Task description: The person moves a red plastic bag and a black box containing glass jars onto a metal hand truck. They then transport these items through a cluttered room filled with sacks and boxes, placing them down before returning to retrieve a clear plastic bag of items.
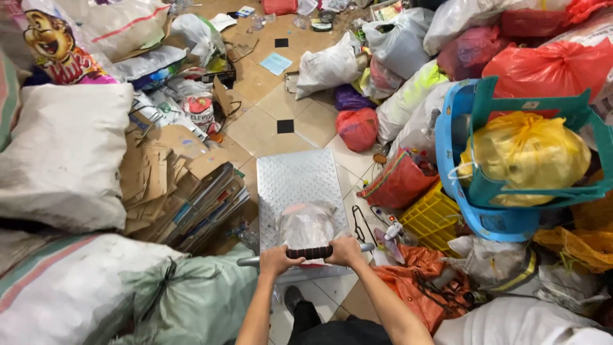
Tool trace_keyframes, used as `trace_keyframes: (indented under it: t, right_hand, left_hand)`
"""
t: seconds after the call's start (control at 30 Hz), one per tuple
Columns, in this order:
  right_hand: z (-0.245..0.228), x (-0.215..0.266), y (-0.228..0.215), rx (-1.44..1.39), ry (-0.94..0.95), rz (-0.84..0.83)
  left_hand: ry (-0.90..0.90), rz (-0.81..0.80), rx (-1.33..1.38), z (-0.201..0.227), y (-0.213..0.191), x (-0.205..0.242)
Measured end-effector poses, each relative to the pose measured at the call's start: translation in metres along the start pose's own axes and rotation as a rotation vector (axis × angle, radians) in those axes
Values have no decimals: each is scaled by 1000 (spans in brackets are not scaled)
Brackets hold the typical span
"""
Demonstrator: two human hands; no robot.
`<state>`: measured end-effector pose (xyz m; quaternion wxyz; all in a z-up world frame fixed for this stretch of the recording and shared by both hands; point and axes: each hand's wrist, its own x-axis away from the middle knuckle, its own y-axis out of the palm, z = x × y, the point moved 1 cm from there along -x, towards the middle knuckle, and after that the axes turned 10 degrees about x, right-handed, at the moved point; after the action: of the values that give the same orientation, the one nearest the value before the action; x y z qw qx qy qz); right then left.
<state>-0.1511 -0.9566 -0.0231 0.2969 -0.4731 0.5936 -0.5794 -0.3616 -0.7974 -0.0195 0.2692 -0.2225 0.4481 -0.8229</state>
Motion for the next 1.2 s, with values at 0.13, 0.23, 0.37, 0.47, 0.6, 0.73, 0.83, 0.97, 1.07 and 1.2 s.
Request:
trace_keyframes:
  t: [0.13,0.23,0.37,0.47,0.6,0.73,0.83,0.97,1.07,1.2]
  right_hand:
    - [-5,29,7,10,-39,-10]
    - [4,50,0,3,-20,-22]
    - [20,76,-6,-1,7,-34]
    - [29,104,-1,-8,9,-50]
    - [42,138,7,38,-31,-55]
    - [45,180,12,53,-36,-80]
    - [44,217,26,53,-39,-57]
    - [40,263,37,48,-50,-32]
    - [30,298,46,22,-31,-52]
    - [18,341,57,37,-22,-92]
  left_hand:
    - [-110,-19,-12,6,4,28]
    - [-89,14,-8,20,23,38]
    - [-138,-77,-30,42,40,61]
    - [-153,-78,-4,63,48,86]
    - [-163,-58,-16,89,62,123]
    - [-167,-44,67,101,82,162]
    - [-144,-46,61,109,96,198]
    - [-102,-18,79,114,114,236]
    - [-87,-17,79,113,125,273]
    - [-42,-13,92,118,135,323]
